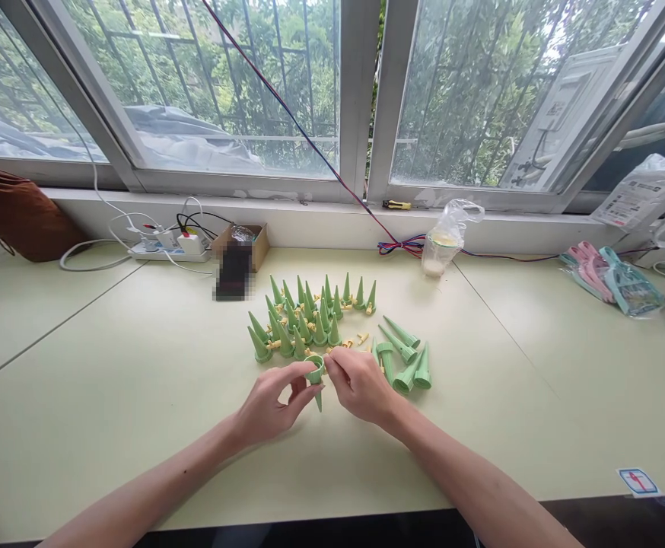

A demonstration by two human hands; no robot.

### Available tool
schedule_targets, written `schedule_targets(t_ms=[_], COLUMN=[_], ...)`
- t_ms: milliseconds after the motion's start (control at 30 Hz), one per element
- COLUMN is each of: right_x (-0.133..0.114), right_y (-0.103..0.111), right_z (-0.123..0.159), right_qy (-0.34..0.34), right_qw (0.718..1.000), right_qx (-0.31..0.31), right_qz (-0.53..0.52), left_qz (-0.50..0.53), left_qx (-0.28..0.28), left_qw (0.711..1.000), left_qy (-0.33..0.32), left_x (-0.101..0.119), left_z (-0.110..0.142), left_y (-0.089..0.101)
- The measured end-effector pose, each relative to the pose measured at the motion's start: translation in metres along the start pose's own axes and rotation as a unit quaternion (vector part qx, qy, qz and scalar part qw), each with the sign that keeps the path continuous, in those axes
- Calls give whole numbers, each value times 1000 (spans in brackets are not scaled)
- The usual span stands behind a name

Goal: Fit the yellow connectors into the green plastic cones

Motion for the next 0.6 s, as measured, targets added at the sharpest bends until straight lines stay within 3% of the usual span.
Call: schedule_targets(t_ms=[133,333,600], right_x=[2,2,0], right_y=[0,0,2], right_z=[1,2,-2], right_qy=[-19,-15,55], right_qw=[1000,1000,997], right_qx=[0,-11,-36], right_qz=[0,-3,43], left_qz=[105,290,330], left_qx=[-18,-63,-83], left_qw=[991,933,914], left_qy=[78,202,223], left_x=[8,11,11], left_z=[-3,-9,-11], left_y=[4,10,10])
Point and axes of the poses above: each hand's wrist, its own z-axis away from the middle knuckle, its own y-axis out of the back of the hand, x = y × z, the point moved 2 cm from there along -z, towards the middle knuckle, and after that the axes turned 15 degrees about y, right-handed, at the moved point
